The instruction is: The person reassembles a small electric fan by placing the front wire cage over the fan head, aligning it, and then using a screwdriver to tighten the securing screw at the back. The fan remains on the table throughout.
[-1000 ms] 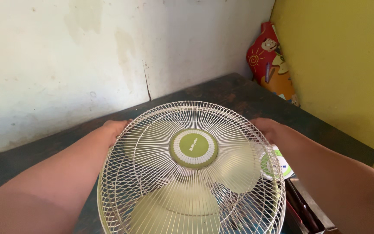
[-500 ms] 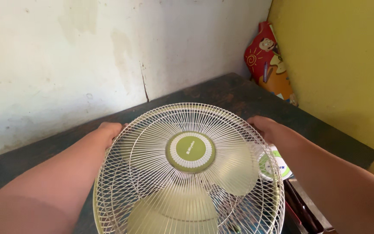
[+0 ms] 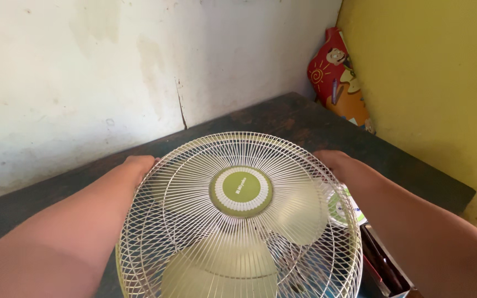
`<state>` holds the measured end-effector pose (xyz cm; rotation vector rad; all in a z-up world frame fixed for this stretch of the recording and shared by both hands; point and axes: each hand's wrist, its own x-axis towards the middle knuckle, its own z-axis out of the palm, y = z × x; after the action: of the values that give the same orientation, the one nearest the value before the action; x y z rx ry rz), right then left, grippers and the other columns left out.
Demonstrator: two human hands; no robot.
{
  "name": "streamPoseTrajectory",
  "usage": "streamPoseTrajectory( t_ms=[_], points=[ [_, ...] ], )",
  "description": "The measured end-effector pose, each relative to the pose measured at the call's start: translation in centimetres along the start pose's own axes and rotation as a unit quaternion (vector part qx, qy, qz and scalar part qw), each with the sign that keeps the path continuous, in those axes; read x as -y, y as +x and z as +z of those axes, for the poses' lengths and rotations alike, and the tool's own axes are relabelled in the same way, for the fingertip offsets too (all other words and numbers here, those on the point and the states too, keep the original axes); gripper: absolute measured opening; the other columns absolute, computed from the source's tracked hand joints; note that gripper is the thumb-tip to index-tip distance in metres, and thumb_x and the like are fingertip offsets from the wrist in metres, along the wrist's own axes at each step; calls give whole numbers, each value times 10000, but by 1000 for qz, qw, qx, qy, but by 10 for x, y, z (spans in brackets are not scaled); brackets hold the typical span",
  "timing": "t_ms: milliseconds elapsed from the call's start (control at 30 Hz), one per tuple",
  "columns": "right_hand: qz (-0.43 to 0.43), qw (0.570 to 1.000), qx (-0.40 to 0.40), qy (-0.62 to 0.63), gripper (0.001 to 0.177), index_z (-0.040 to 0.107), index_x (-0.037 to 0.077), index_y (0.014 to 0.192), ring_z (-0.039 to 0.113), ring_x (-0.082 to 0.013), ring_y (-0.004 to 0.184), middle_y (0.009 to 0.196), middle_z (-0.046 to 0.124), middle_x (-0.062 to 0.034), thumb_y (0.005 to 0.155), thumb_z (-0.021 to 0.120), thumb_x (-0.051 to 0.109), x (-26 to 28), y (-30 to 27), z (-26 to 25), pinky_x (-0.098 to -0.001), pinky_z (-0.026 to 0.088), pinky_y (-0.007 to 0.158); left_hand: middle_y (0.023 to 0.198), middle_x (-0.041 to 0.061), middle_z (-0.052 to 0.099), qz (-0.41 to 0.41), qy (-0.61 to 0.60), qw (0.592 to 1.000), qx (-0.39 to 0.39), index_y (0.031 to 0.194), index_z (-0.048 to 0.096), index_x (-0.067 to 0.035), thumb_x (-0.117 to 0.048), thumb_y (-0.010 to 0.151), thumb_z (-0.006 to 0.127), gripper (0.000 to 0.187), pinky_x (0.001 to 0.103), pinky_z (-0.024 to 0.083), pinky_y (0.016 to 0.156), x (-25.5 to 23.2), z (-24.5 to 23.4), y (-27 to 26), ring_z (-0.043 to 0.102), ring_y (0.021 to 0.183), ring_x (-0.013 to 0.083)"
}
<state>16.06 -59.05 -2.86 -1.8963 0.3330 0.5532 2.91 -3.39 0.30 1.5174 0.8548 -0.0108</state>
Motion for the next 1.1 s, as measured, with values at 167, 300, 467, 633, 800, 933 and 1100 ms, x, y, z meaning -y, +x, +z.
streamPoseTrajectory(
  t_ms=[167,300,467,633,800,933,1100],
  points=[
    [15,1000,18,-12,255,771,124,948,622,-128,699,871,745,-14,931,685,363,-2,3,0,-327,491,591,1013,203,765,-1,5,1000,1,1097,733,100,-334,826,862,528,459,589,673,-2,4,1,725,776,279],
    [8,998,15,55,216,778,98,981,692,-155,753,917,763,-54,926,714,296,-5,-2,-5,-343,563,646,1020,201,766,4,12,1000,-1,1105,734,99,-345,819,868,545,454,587,682,-1,6,2,726,785,278],
    [10,991,95,97,274,745,45,1029,664,-178,750,910,739,-93,1007,607,281,-3,-30,-3,-369,571,689,1030,198,768,10,23,1000,-1,1115,735,97,-360,810,875,566,447,585,695,2,-3,-2,726,797,276],
    [-4,992,38,121,348,710,6,1128,675,-191,831,974,734,-118,1071,484,264,-2,-91,-5,-389,570,813,1039,196,770,20,33,999,1,1125,736,95,-374,802,883,588,440,583,707,5,-7,-9,727,809,274],
    [-4,989,45,140,377,691,10,1192,681,-201,918,1051,748,-119,1077,437,264,1,-118,-4,-389,546,898,1049,193,771,52,64,997,-10,1135,737,93,-388,793,891,610,433,581,719,6,-14,-13,728,821,273],
    [-23,986,63,152,363,697,-17,1172,692,-204,867,1025,747,-135,1067,461,237,-19,-100,-12,-400,565,834,1040,182,779,144,136,980,-16,1140,752,77,-421,783,881,626,401,570,760,13,-28,-11,727,847,257],
    [-15,971,120,208,318,692,-40,1118,720,-206,829,1003,745,-152,1045,494,198,-37,-64,-24,-394,604,781,1048,193,771,168,72,983,-1,1219,689,87,-428,793,868,691,380,581,763,33,-39,-1,732,864,244]
  ],
)
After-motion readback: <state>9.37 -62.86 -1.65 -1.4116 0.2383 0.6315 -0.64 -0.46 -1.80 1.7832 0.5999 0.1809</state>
